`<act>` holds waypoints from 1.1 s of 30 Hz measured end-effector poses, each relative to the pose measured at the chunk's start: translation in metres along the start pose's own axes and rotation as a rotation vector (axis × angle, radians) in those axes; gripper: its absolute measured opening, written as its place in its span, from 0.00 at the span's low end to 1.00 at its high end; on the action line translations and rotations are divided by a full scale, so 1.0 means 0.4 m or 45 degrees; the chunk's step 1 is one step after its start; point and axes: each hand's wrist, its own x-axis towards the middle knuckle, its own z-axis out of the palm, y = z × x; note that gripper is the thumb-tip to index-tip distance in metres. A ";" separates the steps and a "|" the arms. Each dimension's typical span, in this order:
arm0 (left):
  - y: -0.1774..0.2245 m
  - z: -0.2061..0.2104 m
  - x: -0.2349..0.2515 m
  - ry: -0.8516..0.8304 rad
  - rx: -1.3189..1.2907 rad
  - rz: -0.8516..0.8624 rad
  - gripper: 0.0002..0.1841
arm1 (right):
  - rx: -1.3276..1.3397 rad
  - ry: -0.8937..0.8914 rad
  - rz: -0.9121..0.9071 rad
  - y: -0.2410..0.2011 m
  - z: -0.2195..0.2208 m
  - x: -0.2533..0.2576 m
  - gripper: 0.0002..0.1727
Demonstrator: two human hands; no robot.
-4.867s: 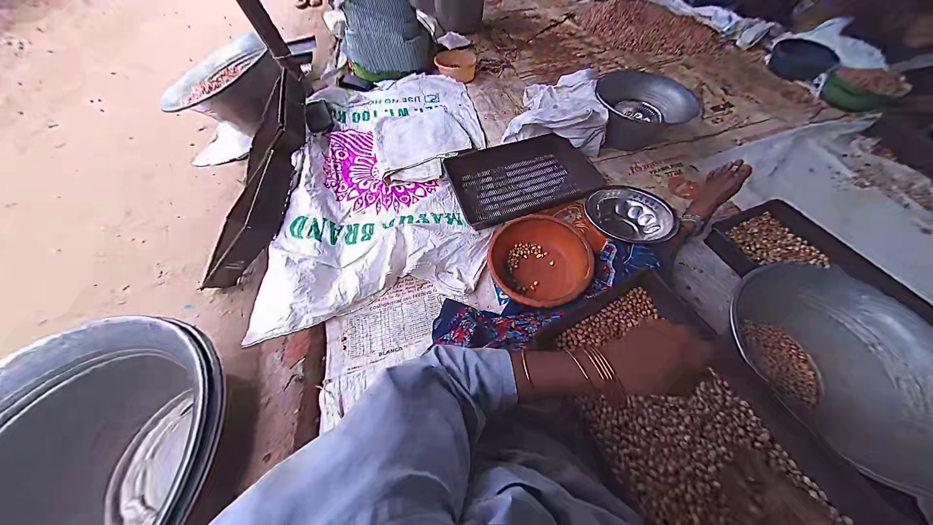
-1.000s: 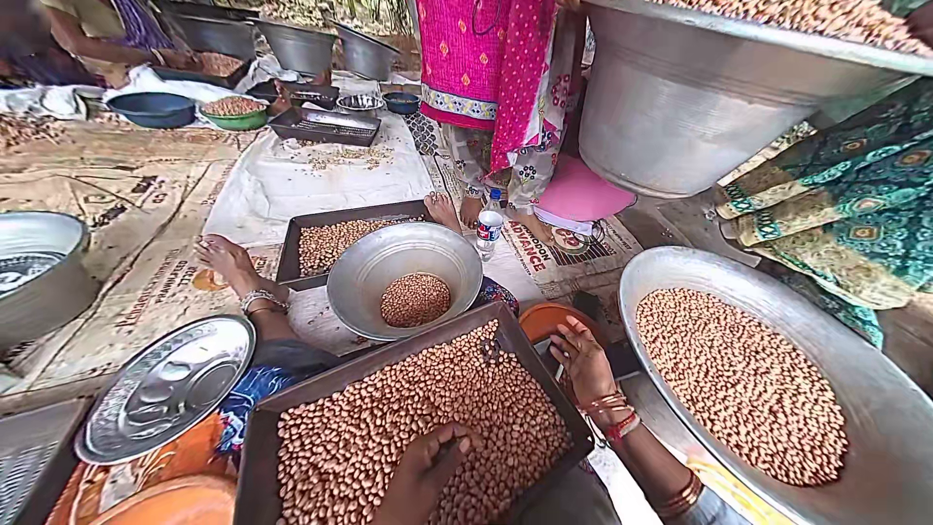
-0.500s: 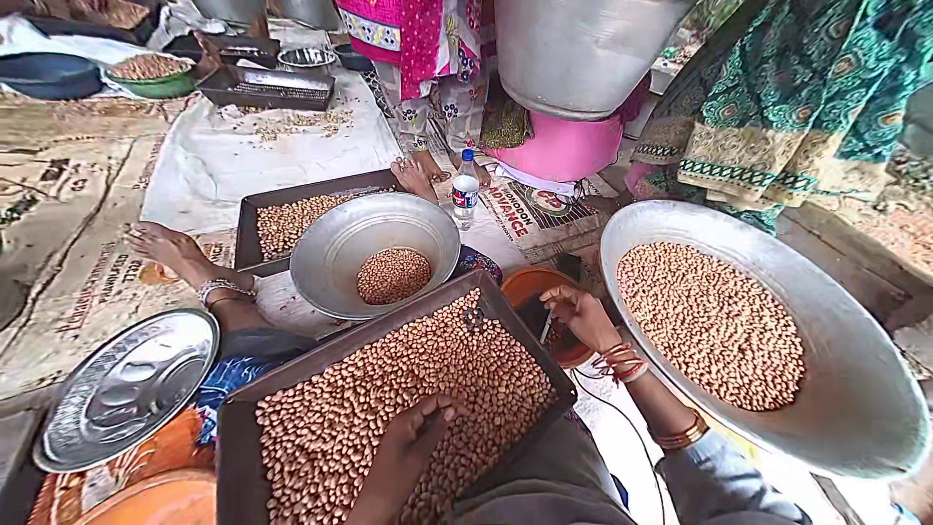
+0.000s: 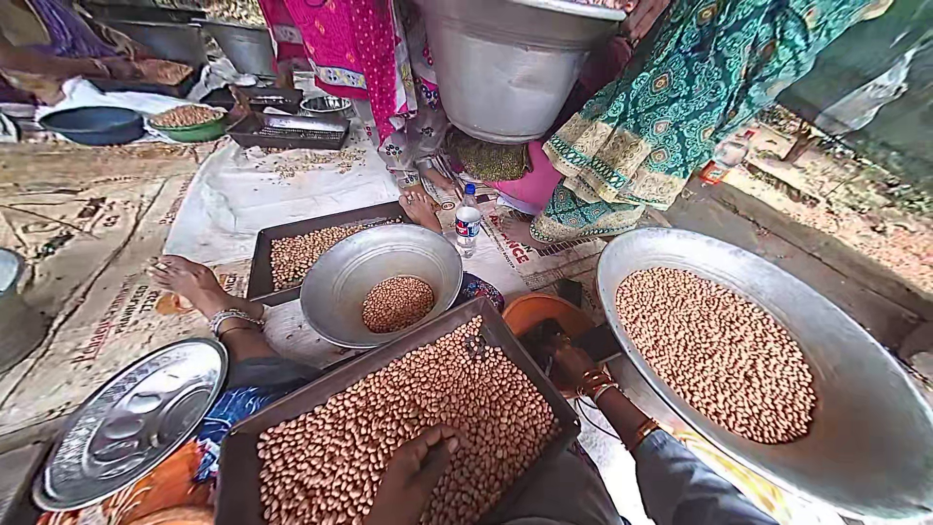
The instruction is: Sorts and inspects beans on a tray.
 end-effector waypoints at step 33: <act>0.014 0.004 -0.001 -0.032 0.098 -0.025 0.12 | 2.383 0.585 0.061 -0.240 -0.226 -0.064 0.16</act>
